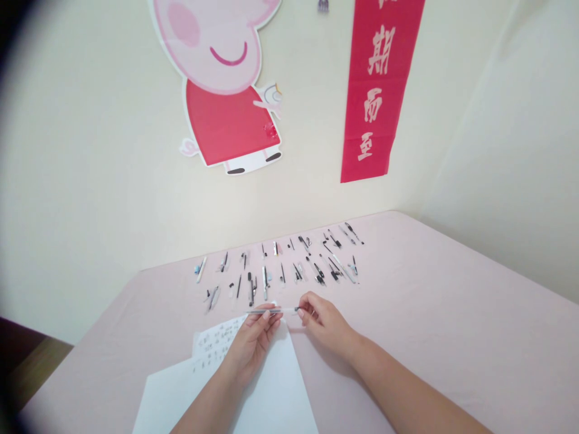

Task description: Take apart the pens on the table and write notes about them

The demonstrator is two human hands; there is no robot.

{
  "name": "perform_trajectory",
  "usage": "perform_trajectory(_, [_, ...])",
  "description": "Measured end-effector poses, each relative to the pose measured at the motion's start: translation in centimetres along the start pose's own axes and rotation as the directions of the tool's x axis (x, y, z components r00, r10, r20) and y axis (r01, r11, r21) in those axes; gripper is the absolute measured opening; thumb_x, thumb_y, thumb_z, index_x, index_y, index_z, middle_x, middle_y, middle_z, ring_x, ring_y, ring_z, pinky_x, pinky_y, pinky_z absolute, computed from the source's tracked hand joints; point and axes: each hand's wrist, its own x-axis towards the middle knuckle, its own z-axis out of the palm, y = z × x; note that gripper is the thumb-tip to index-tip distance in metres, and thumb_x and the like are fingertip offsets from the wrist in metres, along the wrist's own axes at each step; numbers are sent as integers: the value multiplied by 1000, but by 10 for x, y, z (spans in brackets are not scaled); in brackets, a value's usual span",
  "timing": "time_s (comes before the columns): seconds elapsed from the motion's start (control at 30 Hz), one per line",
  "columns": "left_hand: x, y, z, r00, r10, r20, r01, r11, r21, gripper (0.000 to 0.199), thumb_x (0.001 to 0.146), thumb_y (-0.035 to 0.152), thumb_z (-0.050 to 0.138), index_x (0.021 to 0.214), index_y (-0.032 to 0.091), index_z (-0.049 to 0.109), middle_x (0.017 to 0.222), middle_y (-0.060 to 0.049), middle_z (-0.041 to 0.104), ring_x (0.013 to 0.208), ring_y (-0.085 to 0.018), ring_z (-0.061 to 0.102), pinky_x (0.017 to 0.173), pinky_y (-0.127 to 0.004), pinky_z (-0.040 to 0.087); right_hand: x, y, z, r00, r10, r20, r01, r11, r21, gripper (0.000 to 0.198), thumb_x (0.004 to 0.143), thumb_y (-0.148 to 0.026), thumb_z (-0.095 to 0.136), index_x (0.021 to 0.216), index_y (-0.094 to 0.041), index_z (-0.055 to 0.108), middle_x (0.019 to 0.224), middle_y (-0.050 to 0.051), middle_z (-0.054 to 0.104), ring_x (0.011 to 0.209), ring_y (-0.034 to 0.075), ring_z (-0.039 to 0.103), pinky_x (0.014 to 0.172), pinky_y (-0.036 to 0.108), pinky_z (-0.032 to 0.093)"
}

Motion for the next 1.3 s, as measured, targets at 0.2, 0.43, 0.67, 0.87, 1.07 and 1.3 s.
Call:
perform_trajectory(0.2, [-1, -1, 0, 999, -5, 42, 4, 1000, 23, 20, 69, 18, 75, 87, 13, 66, 88, -7, 71, 80, -13, 67, 75, -20, 53, 2, 1, -1, 998, -54, 20, 56, 994, -91, 40, 93, -43, 34, 66, -18, 50, 63, 1, 55, 62, 14, 51, 61, 25, 39])
perform_trajectory(0.43, [0, 0, 0, 1000, -1, 11, 0, 1000, 6, 21, 67, 17, 76, 86, 13, 66, 86, -7, 71, 78, -13, 67, 73, -20, 54, 1, 3, -1, 1000, -24, 7, 24, 1000, 17, 36, 93, -45, 33, 77, -18, 52, 67, 1, 57, 64, 14, 54, 63, 25, 41])
perform_trajectory(0.67, [1, -2, -3, 1000, 2, 31, -2, 1000, -1, 21, 69, 17, 75, 87, 13, 66, 88, -6, 71, 79, -12, 67, 74, -20, 54, 0, 4, 0, 1000, -15, 3, 15, 1000, -7, 22, 89, -39, 45, 81, -19, 49, 70, 0, 56, 66, 14, 53, 58, 24, 39])
perform_trajectory(0.87, [-1, -2, -3, 998, -12, 60, 11, 1000, 19, 19, 71, 17, 74, 88, 14, 66, 89, -7, 71, 80, -13, 67, 75, -20, 53, 2, 0, -2, 998, -58, 30, 61, 994, -95, 44, 93, -43, 33, 62, -18, 49, 61, 0, 53, 59, 13, 50, 60, 25, 38])
perform_trajectory(1.07, [1, -2, -3, 999, -6, 36, 6, 1000, 14, 19, 71, 17, 74, 88, 14, 66, 89, -6, 71, 81, -13, 67, 75, -20, 53, 1, 2, -2, 999, -38, 9, 38, 999, -17, 39, 94, -44, 32, 74, -18, 52, 64, 0, 55, 62, 13, 52, 62, 25, 39])
perform_trajectory(1.3, [1, -2, -3, 1000, -7, 27, 7, 1000, -2, 24, 67, 17, 76, 88, 12, 66, 88, -7, 71, 80, -13, 67, 74, -20, 54, 1, 2, 0, 1000, -15, 5, 15, 1000, -1, 26, 89, -42, 45, 82, -18, 51, 67, 0, 57, 62, 14, 52, 56, 23, 38])
